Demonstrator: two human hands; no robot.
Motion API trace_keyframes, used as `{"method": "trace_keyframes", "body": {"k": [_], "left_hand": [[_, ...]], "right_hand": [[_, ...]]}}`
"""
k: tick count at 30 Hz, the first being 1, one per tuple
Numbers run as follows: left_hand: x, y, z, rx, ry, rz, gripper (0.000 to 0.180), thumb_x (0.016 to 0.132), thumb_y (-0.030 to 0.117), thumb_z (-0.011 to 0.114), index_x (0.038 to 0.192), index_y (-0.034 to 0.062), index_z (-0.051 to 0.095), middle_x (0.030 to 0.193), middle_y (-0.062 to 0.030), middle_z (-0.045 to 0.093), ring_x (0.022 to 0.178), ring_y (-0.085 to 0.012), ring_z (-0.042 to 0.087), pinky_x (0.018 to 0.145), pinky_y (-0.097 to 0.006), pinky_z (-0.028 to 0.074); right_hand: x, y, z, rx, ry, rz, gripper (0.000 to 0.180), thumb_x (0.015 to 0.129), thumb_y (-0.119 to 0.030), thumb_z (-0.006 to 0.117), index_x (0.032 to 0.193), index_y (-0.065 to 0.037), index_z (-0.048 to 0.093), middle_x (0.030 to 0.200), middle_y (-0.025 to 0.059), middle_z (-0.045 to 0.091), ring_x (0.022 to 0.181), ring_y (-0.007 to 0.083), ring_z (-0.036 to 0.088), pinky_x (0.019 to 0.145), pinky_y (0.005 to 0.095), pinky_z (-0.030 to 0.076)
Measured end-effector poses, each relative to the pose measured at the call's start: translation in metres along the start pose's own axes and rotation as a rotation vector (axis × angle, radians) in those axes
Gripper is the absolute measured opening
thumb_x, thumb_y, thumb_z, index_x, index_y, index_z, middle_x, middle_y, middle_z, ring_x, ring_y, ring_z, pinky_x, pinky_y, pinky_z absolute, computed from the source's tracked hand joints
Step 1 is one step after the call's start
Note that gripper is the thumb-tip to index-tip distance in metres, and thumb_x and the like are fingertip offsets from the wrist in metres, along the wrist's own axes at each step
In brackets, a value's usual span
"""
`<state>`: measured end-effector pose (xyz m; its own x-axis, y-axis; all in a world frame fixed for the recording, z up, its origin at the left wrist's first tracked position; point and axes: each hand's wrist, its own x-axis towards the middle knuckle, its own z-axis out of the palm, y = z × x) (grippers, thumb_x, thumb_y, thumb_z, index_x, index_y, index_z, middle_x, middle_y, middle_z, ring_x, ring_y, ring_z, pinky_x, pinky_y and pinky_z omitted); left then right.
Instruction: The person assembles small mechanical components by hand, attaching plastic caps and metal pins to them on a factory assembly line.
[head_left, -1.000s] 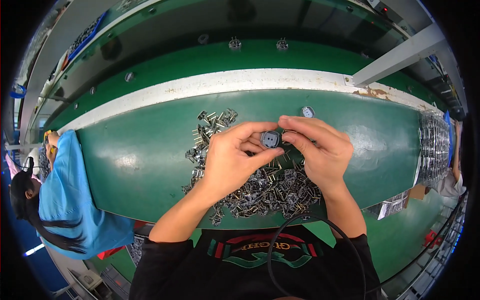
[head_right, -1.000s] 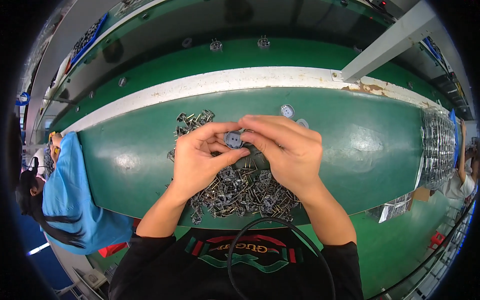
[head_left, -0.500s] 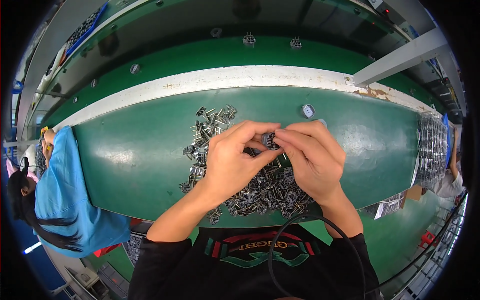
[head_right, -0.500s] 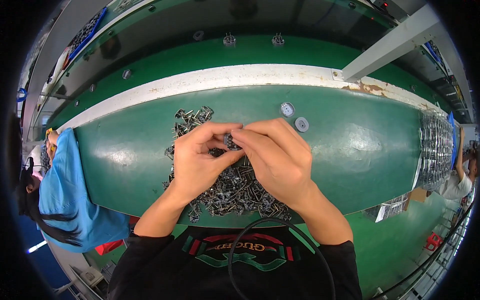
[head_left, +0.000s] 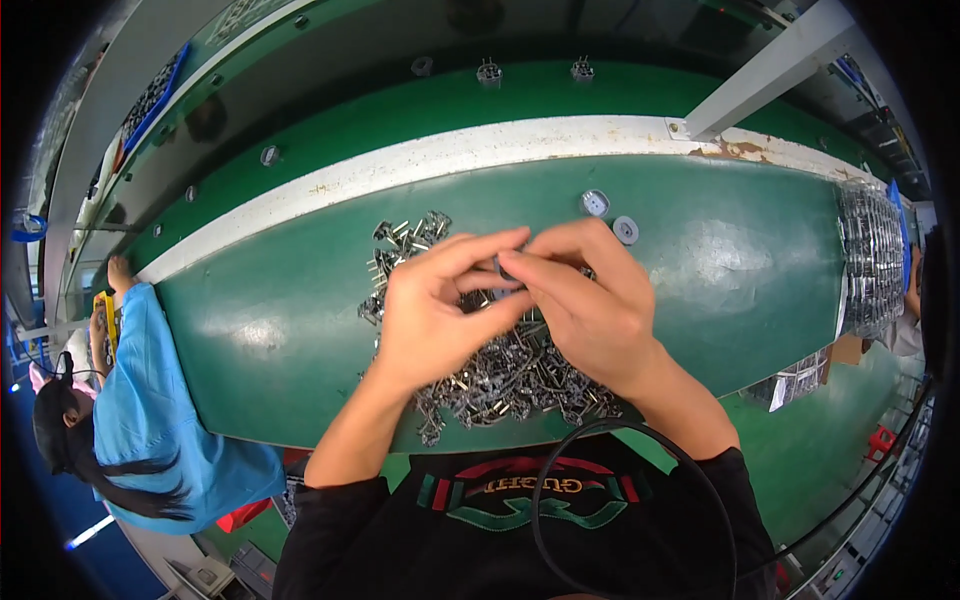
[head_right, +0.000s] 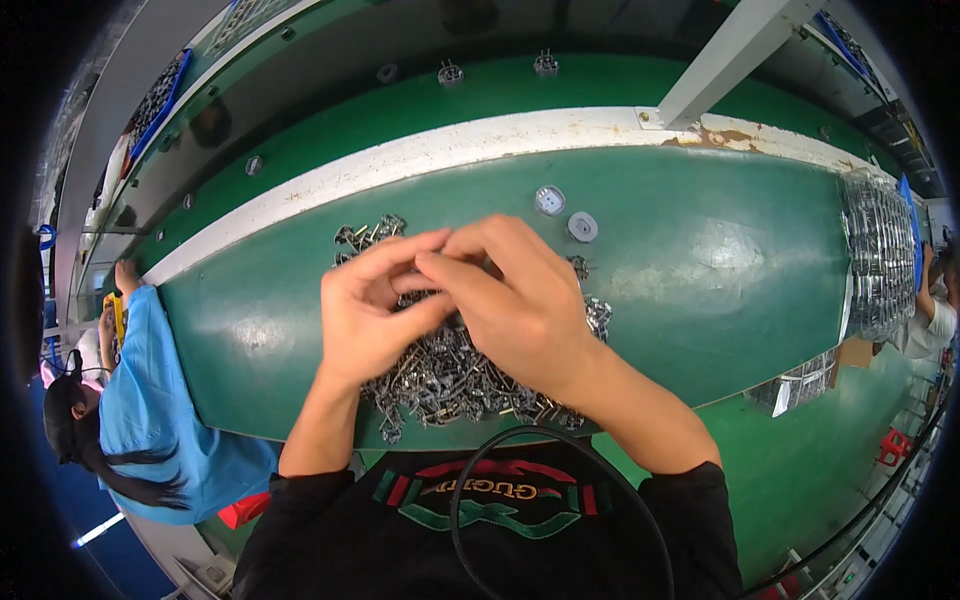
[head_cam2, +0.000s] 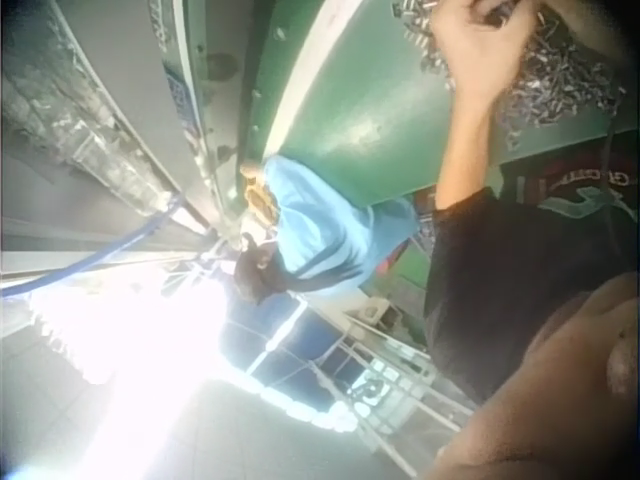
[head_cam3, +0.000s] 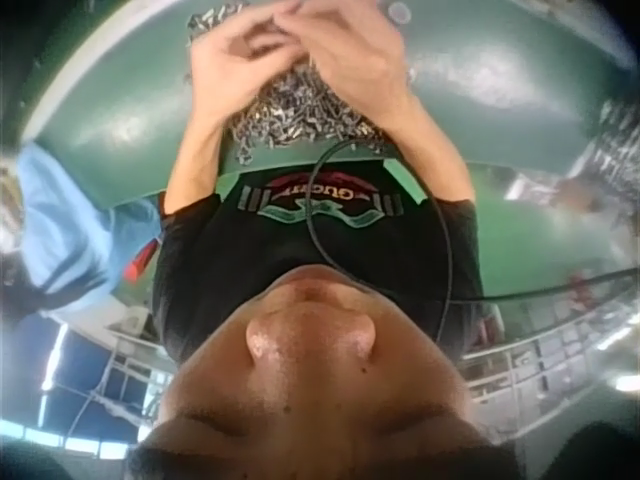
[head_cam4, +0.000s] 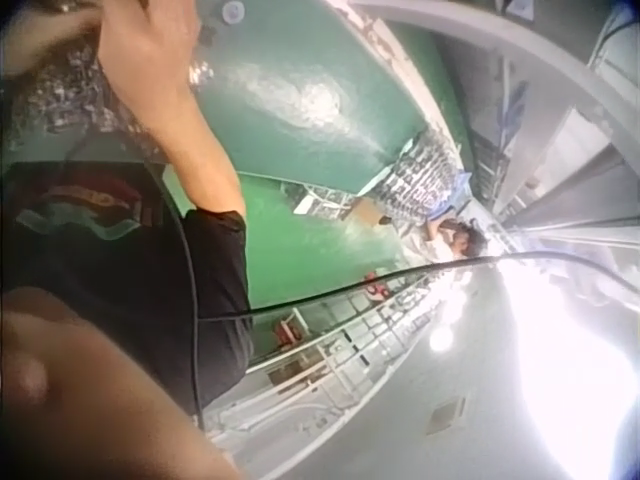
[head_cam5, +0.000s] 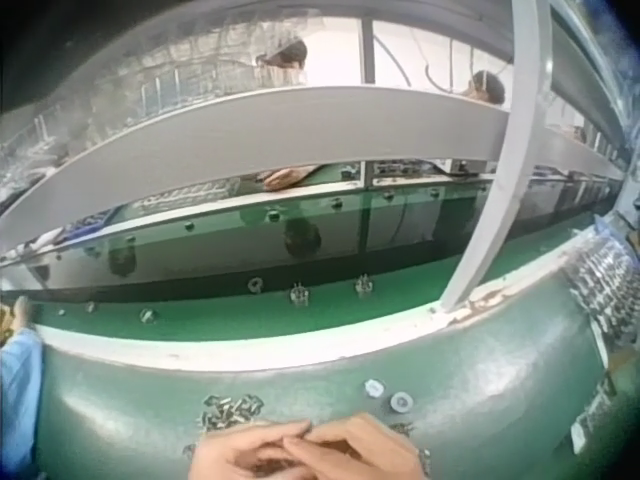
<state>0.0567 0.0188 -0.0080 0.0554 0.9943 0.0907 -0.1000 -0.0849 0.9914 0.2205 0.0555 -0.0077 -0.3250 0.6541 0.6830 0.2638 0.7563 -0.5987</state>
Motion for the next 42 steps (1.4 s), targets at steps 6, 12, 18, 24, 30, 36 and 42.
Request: {"method": "trace_keyframes", "body": {"k": [6,12,18,24,30,36,42], "left_hand": [[0.016,0.012,-0.021,0.0,0.047,-0.246,0.031,0.085,-0.008,0.068,0.117,-0.0049,0.068,0.095,-0.0123,0.072,0.086,-0.0142,0.068,0.08,-0.026,0.056],[0.124,-0.003,-0.103,0.6,0.426,-0.054,0.025,0.089,0.005,0.065,0.113,-0.0022,0.072,0.091,-0.0067,0.071,0.082,-0.0129,0.067,0.077,-0.028,0.053],[0.2,-0.06,-0.175,0.937,0.44,0.036,0.017,0.083,0.017,0.072,0.095,0.0055,0.077,0.091,-0.0136,0.075,0.086,-0.0258,0.072,0.079,-0.034,0.054],[0.202,-0.046,-0.123,1.146,0.356,0.153,0.032,0.084,0.027,0.071,0.112,0.0098,0.073,0.108,-0.015,0.068,0.1,-0.031,0.065,0.088,-0.039,0.052],[0.232,-0.048,-0.069,1.258,0.047,0.325,0.033,0.083,0.024,0.071,0.112,0.0087,0.071,0.11,-0.0148,0.067,0.1,-0.0324,0.064,0.092,-0.041,0.051],[0.202,-0.014,-0.05,0.337,-0.081,-0.071,0.041,0.082,0.006,0.07,0.122,-0.0026,0.063,0.106,-0.0136,0.07,0.097,-0.0178,0.065,0.088,-0.029,0.052],[0.064,0.009,-0.028,-0.588,-0.242,-0.265,0.04,0.089,-0.003,0.067,0.127,-0.0026,0.055,0.126,-0.0228,0.063,0.108,-0.0245,0.067,0.094,-0.036,0.055]], "right_hand": [[0.012,0.009,-0.027,0.264,-0.221,0.135,0.037,0.078,0.013,0.059,0.111,0.0,0.068,0.096,0.0104,0.062,0.079,0.025,0.063,0.066,0.0331,0.051],[0.007,0.027,-0.046,-0.255,-0.634,0.047,0.023,0.075,-0.005,0.071,0.098,-0.005,0.071,0.09,0.0057,0.066,0.084,0.0261,0.058,0.075,0.0386,0.048],[-0.002,0.027,-0.035,-0.297,-0.633,-0.02,0.008,0.074,-0.004,0.064,0.081,-0.007,0.067,0.083,0.0069,0.063,0.085,0.0245,0.055,0.083,0.0377,0.041],[0.009,0.035,-0.049,-0.111,-0.62,0.144,0.021,0.077,-0.002,0.062,0.094,-0.009,0.073,0.085,0.008,0.061,0.086,0.0263,0.057,0.082,0.0375,0.044],[0.01,0.046,-0.039,0.065,-0.355,0.227,0.009,0.083,-0.005,0.07,0.091,-0.004,0.073,0.086,0.0067,0.062,0.077,0.0259,0.063,0.067,0.035,0.05],[0.013,0.043,-0.04,0.102,-0.089,0.389,0.015,0.079,0.0,0.077,0.093,-0.002,0.073,0.087,0.0068,0.066,0.068,0.0147,0.061,0.057,0.0258,0.049],[0.014,0.021,-0.025,0.175,0.191,0.248,0.015,0.079,0.004,0.077,0.093,0.001,0.072,0.085,0.0083,0.065,0.065,0.0122,0.061,0.053,0.0236,0.048]]}}
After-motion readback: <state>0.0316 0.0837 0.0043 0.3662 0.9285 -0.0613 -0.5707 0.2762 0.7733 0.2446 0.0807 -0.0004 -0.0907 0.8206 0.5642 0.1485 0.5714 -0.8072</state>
